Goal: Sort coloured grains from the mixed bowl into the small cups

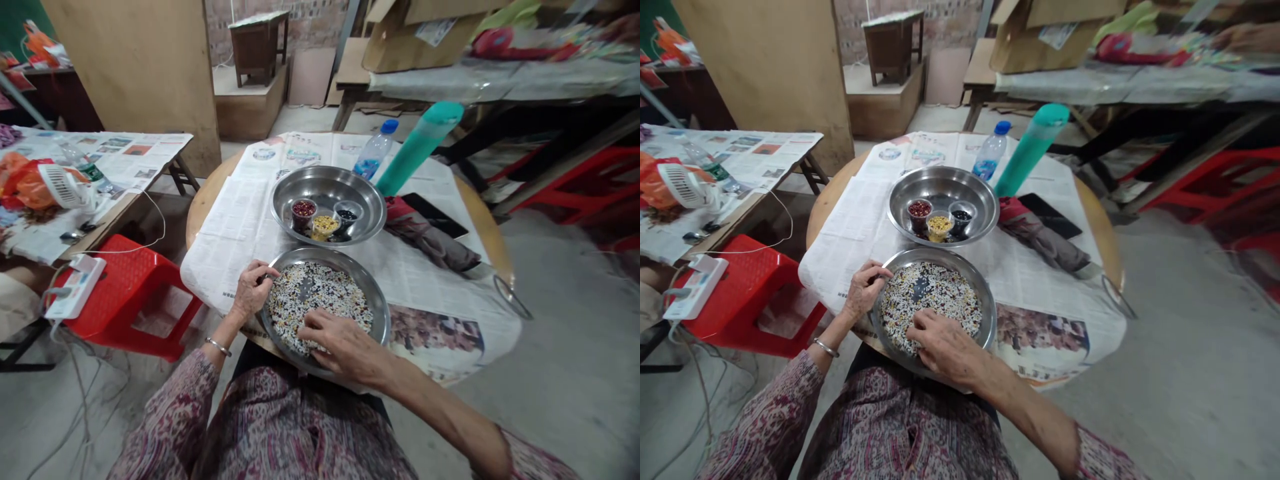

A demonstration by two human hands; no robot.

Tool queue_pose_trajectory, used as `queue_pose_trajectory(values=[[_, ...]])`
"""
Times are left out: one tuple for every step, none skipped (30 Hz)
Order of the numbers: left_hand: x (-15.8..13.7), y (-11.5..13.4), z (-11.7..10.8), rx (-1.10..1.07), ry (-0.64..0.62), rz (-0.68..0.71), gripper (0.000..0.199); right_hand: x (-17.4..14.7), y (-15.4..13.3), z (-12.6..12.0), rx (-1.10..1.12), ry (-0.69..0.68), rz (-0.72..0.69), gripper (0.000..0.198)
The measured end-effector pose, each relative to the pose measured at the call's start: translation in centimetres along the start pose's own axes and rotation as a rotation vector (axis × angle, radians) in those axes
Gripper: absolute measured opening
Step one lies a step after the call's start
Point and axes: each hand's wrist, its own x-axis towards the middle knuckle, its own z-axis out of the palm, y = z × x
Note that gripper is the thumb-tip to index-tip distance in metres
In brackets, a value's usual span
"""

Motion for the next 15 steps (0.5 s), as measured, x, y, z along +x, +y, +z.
queue_pose_trajectory(values=[[0.0,0.0,0.0,-0.001,0.001,0.002,0.027,0.2,0.3,0.1,-0.032,0.001,0.0,0.023],[0.0,0.0,0.0,0.0,0.003,0.005,0.028,0.5,0.8,0.2,-0.069,0.014,0.019,0.023],[0.0,0.0,-0.1,0.001,0.005,0.009,0.028,0.9,1.2,0.3,-0.105,0.037,0.052,0.023],[0.1,-0.1,-0.1,0.003,0.005,0.013,0.028,1.4,1.7,0.3,-0.139,0.07,0.091,0.023],[0.1,-0.1,-0.1,0.005,0.003,0.015,0.028,2.0,2.0,0.3,-0.167,0.105,0.126,0.023],[0.1,-0.1,-0.1,0.006,0.002,0.015,0.027,2.6,2.1,0.2,-0.184,0.14,0.146,0.024],[0.2,-0.1,-0.2,0.007,0.001,0.016,0.026,3.3,2.0,0.2,-0.187,0.171,0.144,0.024],[0.2,-0.1,-0.2,0.006,-0.001,0.017,0.025,4.0,1.7,0.2,-0.184,0.198,0.126,0.023],[0.2,-0.1,-0.2,0.005,-0.002,0.02,0.024,4.7,1.3,0.2,-0.174,0.204,0.084,0.02],[0.3,0.0,-0.3,0.005,-0.001,0.023,0.024,5.4,0.8,0.3,-0.161,0.192,0.027,0.017],[0.3,0.0,-0.3,0.005,0.0,0.027,0.023,5.9,0.4,0.3,-0.15,0.177,-0.029,0.017],[0.3,0.0,-0.3,0.006,0.001,0.03,0.023,6.3,0.1,0.4,-0.15,0.162,-0.07,0.017],[0.4,0.1,-0.4,0.006,0.002,0.032,0.023,6.5,-0.1,0.5,-0.153,0.154,-0.088,0.017],[0.4,0.1,-0.4,0.006,0.004,0.034,0.023,6.5,-0.1,0.6,-0.159,0.146,-0.094,0.016],[0.4,0.1,-0.4,0.006,0.005,0.035,0.023,6.4,0.1,0.6,-0.17,0.139,-0.086,0.014]])
